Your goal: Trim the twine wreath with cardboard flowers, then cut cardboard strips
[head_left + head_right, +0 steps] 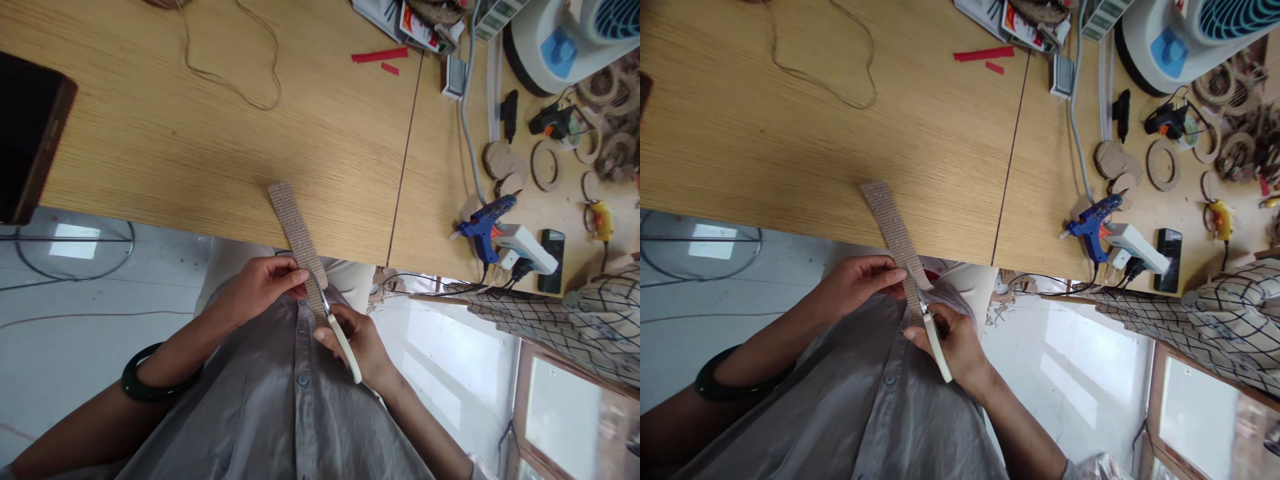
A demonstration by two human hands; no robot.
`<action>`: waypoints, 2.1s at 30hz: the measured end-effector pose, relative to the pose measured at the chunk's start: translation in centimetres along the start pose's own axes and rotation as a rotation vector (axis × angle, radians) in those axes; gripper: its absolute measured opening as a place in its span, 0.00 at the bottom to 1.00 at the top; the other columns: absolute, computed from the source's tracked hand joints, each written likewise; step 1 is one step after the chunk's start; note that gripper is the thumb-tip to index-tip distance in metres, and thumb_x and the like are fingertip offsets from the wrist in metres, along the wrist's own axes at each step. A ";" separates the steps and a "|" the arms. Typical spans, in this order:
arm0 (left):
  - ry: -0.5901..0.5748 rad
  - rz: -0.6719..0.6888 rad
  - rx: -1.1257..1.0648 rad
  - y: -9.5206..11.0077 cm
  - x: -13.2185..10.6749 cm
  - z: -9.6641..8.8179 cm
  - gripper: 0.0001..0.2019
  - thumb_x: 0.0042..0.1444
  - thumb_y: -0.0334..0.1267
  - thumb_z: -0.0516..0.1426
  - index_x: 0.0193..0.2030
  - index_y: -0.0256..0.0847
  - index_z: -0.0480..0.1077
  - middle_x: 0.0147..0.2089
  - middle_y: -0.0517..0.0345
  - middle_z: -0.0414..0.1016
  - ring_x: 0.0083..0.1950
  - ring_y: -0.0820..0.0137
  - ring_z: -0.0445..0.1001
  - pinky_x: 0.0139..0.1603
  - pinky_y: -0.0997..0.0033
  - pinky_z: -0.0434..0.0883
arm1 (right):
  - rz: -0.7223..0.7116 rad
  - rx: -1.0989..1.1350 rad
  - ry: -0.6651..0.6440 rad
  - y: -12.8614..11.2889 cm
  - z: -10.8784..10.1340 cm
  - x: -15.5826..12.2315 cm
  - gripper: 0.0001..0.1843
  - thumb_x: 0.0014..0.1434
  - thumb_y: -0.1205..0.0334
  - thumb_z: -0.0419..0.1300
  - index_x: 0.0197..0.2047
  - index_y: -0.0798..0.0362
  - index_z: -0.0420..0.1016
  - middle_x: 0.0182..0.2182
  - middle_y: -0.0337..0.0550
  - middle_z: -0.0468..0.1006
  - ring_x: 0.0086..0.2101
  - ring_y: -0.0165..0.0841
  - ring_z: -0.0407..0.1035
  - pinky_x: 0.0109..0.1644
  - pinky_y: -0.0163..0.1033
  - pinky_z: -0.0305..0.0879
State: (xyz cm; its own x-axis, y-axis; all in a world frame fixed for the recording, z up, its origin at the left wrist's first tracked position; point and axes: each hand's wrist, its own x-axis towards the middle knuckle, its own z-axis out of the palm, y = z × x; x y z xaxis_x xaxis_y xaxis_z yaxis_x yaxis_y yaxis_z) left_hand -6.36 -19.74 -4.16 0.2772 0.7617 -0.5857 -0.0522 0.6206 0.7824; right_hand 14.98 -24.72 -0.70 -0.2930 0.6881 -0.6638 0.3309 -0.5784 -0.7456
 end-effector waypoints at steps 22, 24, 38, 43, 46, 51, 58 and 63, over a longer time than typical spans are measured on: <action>0.056 -0.030 -0.025 0.3 0.1 0.0 0.17 0.54 0.51 0.67 0.40 0.39 0.81 0.40 0.53 0.85 0.37 0.62 0.82 0.42 0.63 0.80 | 0.025 0.023 -0.015 -0.4 0.2 -0.1 0.19 0.54 0.47 0.70 0.34 0.52 0.71 0.22 0.32 0.62 0.23 0.27 0.55 0.24 0.34 0.50; 0.021 -0.043 -0.007 0.3 0.1 -0.1 0.17 0.54 0.51 0.66 0.41 0.39 0.81 0.39 0.52 0.85 0.37 0.62 0.82 0.42 0.62 0.79 | 0.015 0.016 -0.017 -0.5 0.2 0.1 0.18 0.54 0.47 0.69 0.33 0.52 0.71 0.22 0.33 0.62 0.24 0.27 0.55 0.24 0.34 0.51; -0.027 -0.053 -0.018 0.6 0.1 -0.1 0.17 0.52 0.51 0.68 0.40 0.39 0.82 0.36 0.53 0.84 0.37 0.62 0.82 0.42 0.62 0.79 | -0.006 -0.001 -0.011 -0.6 0.3 0.6 0.24 0.53 0.40 0.70 0.30 0.51 0.69 0.19 0.32 0.59 0.23 0.27 0.52 0.23 0.34 0.47; 0.044 -0.051 -0.045 0.9 0.1 -0.1 0.18 0.50 0.52 0.69 0.39 0.39 0.81 0.37 0.53 0.84 0.37 0.63 0.81 0.41 0.64 0.79 | -0.044 -0.012 0.010 -0.3 0.2 0.6 0.24 0.51 0.42 0.72 0.29 0.52 0.69 0.21 0.32 0.59 0.24 0.27 0.51 0.25 0.34 0.47; 0.081 -0.029 -0.021 0.9 0.2 -0.3 0.17 0.51 0.53 0.68 0.35 0.40 0.81 0.33 0.55 0.83 0.35 0.63 0.81 0.40 0.63 0.80 | -0.037 -0.001 0.000 -0.1 0.1 0.6 0.23 0.51 0.42 0.72 0.32 0.52 0.71 0.21 0.32 0.60 0.23 0.27 0.53 0.24 0.34 0.48; 0.001 -0.014 -0.006 0.4 0.2 -0.3 0.15 0.54 0.52 0.66 0.36 0.42 0.80 0.35 0.55 0.83 0.36 0.62 0.82 0.42 0.62 0.80 | -0.053 -0.023 -0.015 0.0 0.1 1.0 0.24 0.54 0.39 0.69 0.37 0.53 0.74 0.22 0.34 0.65 0.23 0.27 0.57 0.23 0.33 0.52; -0.041 -0.006 -0.010 0.5 0.1 -0.2 0.14 0.56 0.51 0.65 0.38 0.41 0.81 0.37 0.54 0.84 0.39 0.61 0.82 0.45 0.60 0.79 | -0.069 -0.013 -0.019 0.0 0.4 1.2 0.25 0.56 0.38 0.67 0.37 0.54 0.74 0.22 0.35 0.66 0.22 0.27 0.55 0.22 0.33 0.51; -0.042 -0.002 -0.011 0.5 0.1 -0.2 0.15 0.56 0.51 0.65 0.40 0.40 0.81 0.38 0.53 0.84 0.39 0.60 0.82 0.45 0.59 0.79 | -0.041 0.031 -0.002 -0.1 0.6 1.3 0.25 0.52 0.39 0.70 0.30 0.52 0.70 0.19 0.32 0.62 0.21 0.26 0.53 0.21 0.33 0.48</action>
State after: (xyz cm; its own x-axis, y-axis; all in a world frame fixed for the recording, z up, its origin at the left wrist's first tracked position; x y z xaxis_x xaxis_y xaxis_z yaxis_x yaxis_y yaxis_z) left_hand -6.50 -19.33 -3.91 0.3176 0.7519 -0.5778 -0.0615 0.6244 0.7787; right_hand 14.07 -24.06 -1.50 -0.3077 0.7104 -0.6330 0.2911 -0.5631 -0.7734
